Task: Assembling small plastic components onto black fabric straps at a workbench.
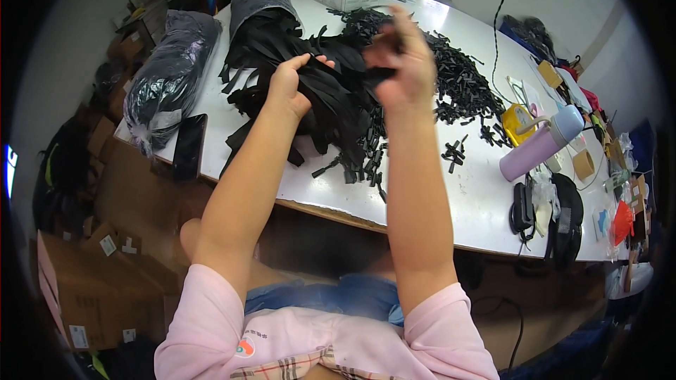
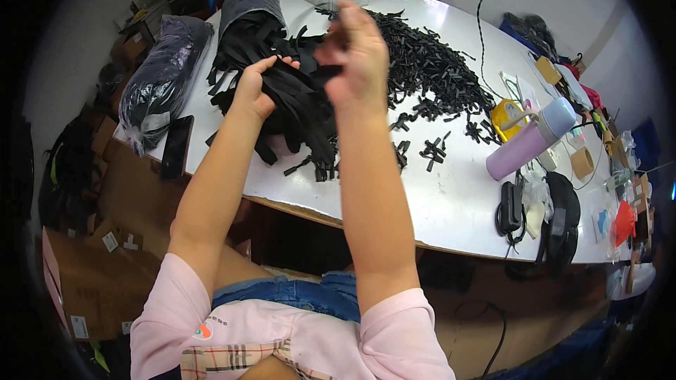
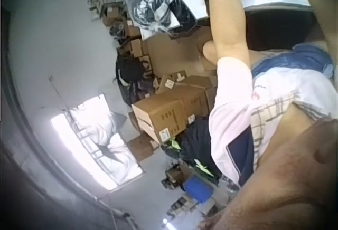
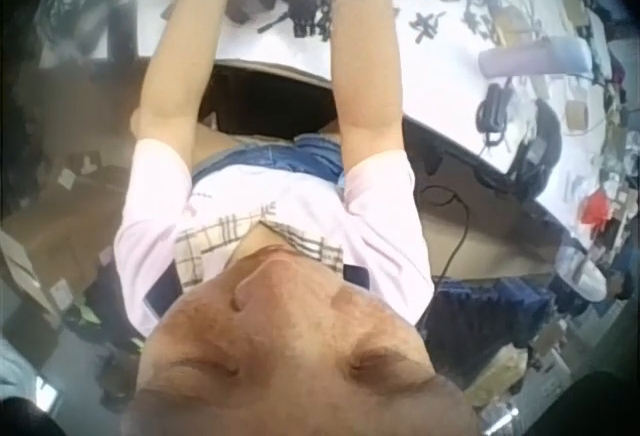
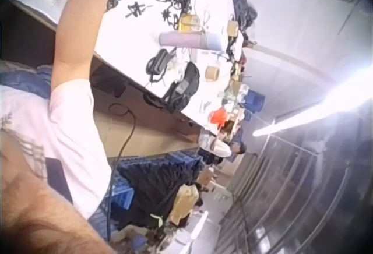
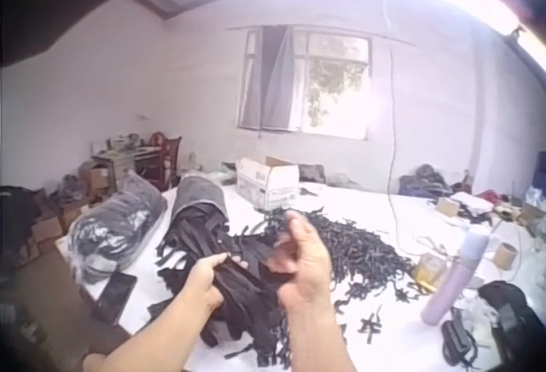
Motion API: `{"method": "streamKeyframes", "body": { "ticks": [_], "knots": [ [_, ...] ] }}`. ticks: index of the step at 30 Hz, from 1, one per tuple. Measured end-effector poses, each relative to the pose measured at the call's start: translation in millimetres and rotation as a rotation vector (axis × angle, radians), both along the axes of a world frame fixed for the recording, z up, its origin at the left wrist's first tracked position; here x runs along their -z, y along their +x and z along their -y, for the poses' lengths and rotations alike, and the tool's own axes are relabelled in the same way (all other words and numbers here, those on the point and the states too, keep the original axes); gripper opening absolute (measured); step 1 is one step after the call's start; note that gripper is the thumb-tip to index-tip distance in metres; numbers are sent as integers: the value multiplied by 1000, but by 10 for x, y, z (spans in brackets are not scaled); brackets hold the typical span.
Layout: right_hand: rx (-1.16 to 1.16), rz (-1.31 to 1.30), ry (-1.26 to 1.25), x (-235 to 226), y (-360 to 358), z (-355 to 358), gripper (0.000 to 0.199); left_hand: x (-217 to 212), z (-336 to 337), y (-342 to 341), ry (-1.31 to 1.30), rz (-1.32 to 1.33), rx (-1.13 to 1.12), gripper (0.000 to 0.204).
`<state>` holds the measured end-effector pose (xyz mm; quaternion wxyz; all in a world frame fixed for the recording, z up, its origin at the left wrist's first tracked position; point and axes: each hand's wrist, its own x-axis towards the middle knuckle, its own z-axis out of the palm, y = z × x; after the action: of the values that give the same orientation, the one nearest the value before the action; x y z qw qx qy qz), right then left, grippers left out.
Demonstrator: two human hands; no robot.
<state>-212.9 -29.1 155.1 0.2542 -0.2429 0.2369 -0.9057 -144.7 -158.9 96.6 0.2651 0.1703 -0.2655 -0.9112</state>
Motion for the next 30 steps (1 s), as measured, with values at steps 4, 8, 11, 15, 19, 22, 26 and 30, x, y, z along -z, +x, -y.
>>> {"method": "streamKeyframes", "body": {
  "ticks": [4,8,11,15,19,22,26,30],
  "knots": [
    [218,-398,586,526,41,500,14,161,-131,-67,-40,-8,44,20],
    [723,-960,962,662,199,403,15,155,-154,26,-2,-51,-5,21],
    [783,-1067,1095,646,218,350,17,53,-313,86,41,-123,44,19],
    [716,-1095,995,640,191,363,18,85,-308,39,6,-151,5,19],
    [331,-747,817,595,63,97,44,82,-160,32,33,-111,25,20],
    [155,-752,873,520,96,-216,109,44,-45,55,65,-154,-54,21],
    [55,-784,995,797,267,-193,95,-16,-8,77,88,-213,-110,22],
    [352,-814,1064,883,341,-149,70,-24,-69,53,114,-224,-128,24]
  ]
}}
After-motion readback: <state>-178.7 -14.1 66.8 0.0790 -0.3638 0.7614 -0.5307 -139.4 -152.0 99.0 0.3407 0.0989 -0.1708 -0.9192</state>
